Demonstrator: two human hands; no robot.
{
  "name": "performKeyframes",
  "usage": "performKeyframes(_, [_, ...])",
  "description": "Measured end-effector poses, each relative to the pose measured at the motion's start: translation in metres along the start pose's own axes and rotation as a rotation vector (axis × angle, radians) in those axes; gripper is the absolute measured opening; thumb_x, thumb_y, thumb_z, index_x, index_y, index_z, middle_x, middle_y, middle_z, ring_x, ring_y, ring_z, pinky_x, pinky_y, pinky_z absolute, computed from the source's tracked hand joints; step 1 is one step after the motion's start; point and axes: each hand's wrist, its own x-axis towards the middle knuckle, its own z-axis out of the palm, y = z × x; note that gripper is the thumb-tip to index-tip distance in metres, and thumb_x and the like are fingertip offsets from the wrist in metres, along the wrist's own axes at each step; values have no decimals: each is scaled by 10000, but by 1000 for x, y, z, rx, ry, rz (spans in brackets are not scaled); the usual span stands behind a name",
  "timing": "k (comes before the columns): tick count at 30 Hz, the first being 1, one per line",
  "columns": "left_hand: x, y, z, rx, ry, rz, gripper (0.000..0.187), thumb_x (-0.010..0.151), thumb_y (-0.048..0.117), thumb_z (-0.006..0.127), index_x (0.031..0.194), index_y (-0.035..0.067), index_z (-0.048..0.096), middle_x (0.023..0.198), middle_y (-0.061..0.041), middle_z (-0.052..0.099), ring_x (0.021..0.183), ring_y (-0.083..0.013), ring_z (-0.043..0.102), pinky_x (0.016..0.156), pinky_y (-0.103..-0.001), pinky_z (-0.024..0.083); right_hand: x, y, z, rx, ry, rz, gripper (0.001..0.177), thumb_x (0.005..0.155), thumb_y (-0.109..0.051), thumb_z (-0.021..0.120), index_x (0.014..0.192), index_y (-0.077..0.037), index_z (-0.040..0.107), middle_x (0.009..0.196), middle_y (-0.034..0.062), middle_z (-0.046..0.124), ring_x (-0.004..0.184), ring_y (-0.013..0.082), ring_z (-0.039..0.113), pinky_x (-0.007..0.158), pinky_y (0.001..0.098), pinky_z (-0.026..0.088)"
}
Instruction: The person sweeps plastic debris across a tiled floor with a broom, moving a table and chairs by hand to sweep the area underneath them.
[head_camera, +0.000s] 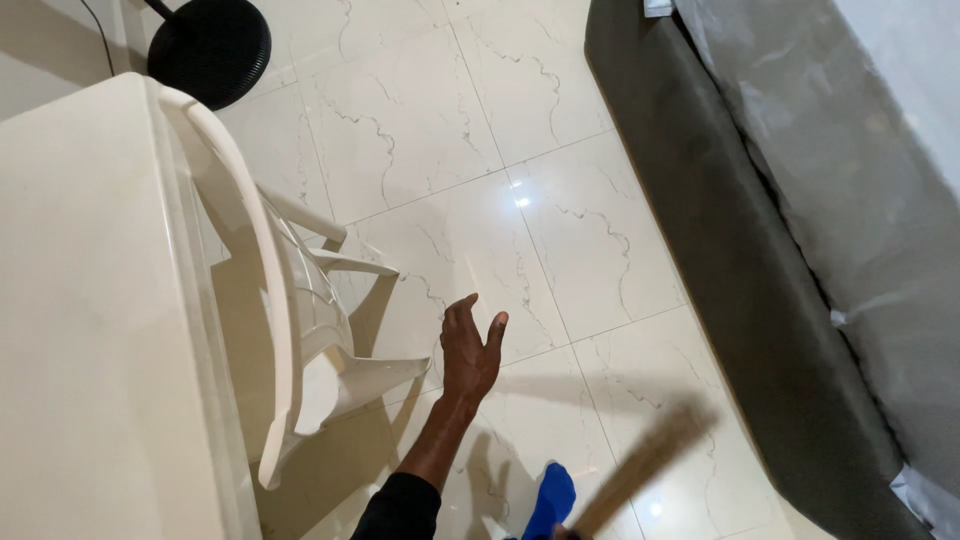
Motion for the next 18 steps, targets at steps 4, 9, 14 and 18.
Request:
performKeyframes(4, [14,9,-2,24,12,-5,702,1004,522,547,1436,-19,434,1429,-248,471,1342,-407,449,1120,-584,337,44,-100,9,-98,-71,-178,779,917,-455,674,1550,-188,304,1133,216,657,1021,442,679,862,553,567])
performKeyframes(9, [23,13,-2,60,-21,-65,691,999,502,556,1439,-15,426,1410,-257,463,1327,-411,451,1114,-589,337,216,-143,51,-301,-234,-229,790,925,-564,712,1489,-121,379,1179,223,666,1081,408,682,922,521,553])
performKeyframes(14, [33,-1,1,66,-4,-46,690,1007,497,563,1433,-27,425,1410,-267,461,1334,-426,447,1103,-587,351,274,-170,-22,-569,-271,-264,684,931,-518,698,1493,-244,420,1223,197,611,1090,383,645,913,521,548])
performKeyframes(18, [45,1,7,45,53,-4,700,1006,516,564,1439,-20,440,1435,-254,471,1344,-426,451,1120,-588,332,281,-29,-23,-10,4,66,623,921,-413,678,1458,-219,430,808,104,710,640,295,697,581,445,588])
